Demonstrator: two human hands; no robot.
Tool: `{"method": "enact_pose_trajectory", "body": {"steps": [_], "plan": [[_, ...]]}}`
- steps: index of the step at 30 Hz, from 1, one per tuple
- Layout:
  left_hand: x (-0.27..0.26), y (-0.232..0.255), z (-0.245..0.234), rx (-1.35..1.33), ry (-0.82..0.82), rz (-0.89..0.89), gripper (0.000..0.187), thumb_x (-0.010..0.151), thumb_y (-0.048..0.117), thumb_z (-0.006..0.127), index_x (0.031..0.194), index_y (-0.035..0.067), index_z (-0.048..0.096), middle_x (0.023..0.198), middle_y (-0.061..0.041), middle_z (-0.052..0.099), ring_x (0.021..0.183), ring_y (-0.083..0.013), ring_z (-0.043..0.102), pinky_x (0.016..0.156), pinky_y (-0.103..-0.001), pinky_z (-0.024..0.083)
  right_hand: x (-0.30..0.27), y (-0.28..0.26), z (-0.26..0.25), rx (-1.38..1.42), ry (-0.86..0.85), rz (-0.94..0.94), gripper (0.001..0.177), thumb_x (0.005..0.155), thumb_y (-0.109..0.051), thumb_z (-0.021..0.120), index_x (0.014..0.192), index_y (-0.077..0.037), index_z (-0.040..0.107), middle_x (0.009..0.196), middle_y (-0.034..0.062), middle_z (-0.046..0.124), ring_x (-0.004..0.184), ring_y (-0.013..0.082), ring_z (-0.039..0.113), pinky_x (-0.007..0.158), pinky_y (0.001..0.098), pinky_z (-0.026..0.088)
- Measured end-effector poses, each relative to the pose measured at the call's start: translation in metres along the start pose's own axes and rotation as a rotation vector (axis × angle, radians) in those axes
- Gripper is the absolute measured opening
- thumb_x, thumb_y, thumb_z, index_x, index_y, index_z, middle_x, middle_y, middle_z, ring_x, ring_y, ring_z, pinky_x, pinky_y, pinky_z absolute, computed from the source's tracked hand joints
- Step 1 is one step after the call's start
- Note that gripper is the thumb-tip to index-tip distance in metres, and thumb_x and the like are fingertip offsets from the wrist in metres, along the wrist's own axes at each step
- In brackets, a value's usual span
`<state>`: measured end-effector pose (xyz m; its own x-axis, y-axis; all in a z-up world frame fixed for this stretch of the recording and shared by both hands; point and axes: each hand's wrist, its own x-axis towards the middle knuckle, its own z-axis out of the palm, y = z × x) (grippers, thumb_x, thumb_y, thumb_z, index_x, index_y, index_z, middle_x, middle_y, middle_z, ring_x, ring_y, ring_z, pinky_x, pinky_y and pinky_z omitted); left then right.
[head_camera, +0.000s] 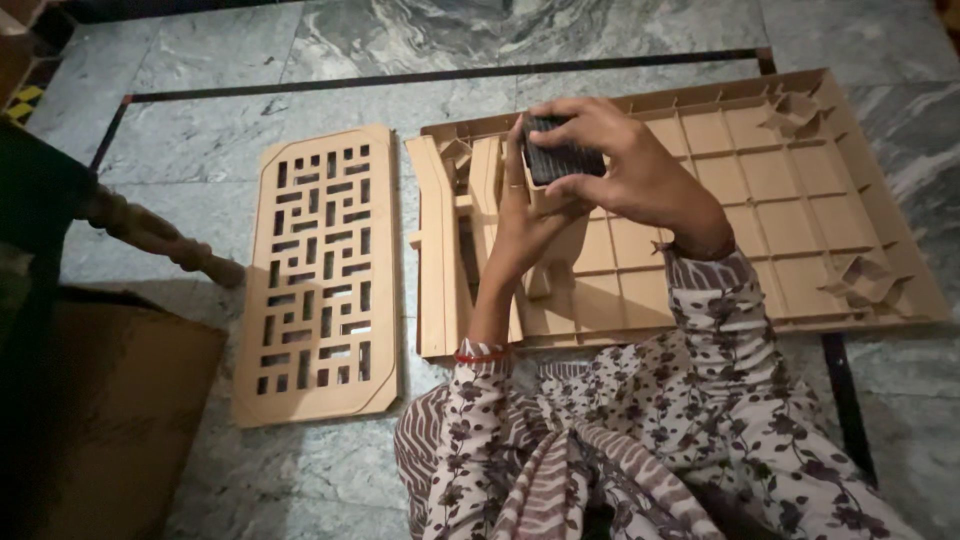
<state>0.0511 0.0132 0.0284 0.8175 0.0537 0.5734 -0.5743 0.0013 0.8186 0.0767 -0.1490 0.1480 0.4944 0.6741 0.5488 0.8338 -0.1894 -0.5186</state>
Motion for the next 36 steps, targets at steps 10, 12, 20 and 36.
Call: {"method": "enact_pose_trajectory", "body": {"steps": [10, 12, 20, 36], "plan": [[0.001, 0.003, 0.008, 0.076, -0.020, 0.035, 0.121, 0.077, 0.013, 0.095, 0.167, 0.016, 0.014, 0.162, -0.022, 0.041, 0.147, -0.0327, 0.049, 0.120, -0.043, 0.048, -0.004, -0.013, -0.015, -0.157, -0.027, 0.029, 0.050, 0.080, -0.013, 0.084, 0.126, -0.001, 0.070, 0.147, 0.0137, 0.057, 0.138, 0.0351, 0.052, 0.113, 0.0468, 0.047], [0.000, 0.004, 0.008, 0.054, -0.023, 0.001, 0.120, 0.079, 0.015, 0.094, 0.167, 0.017, 0.013, 0.161, -0.021, 0.044, 0.145, -0.0323, 0.052, 0.118, -0.042, 0.050, -0.004, -0.015, -0.015, -0.154, -0.027, 0.035, 0.049, 0.080, -0.012, 0.084, 0.125, -0.001, 0.070, 0.147, 0.0139, 0.057, 0.138, 0.0352, 0.052, 0.113, 0.0463, 0.047], [-0.001, 0.006, 0.008, 0.080, -0.019, 0.003, 0.117, 0.081, 0.015, 0.093, 0.167, 0.015, 0.014, 0.158, -0.021, 0.046, 0.142, -0.0330, 0.055, 0.116, -0.042, 0.053, -0.001, -0.019, -0.012, -0.236, -0.030, 0.027, 0.047, 0.080, -0.014, 0.082, 0.124, -0.004, 0.069, 0.147, 0.0140, 0.056, 0.138, 0.0356, 0.051, 0.113, 0.0486, 0.046], [-0.003, 0.007, 0.010, 0.177, 0.020, -0.005, 0.118, 0.081, 0.021, 0.093, 0.167, 0.013, 0.012, 0.161, -0.022, 0.043, 0.145, -0.0345, 0.053, 0.117, -0.044, 0.052, 0.021, -0.005, -0.025, -0.249, -0.218, -0.162, 0.049, 0.072, -0.024, 0.088, 0.116, -0.008, 0.072, 0.138, 0.0150, 0.060, 0.129, 0.0350, 0.054, 0.108, 0.0471, 0.046]]}}
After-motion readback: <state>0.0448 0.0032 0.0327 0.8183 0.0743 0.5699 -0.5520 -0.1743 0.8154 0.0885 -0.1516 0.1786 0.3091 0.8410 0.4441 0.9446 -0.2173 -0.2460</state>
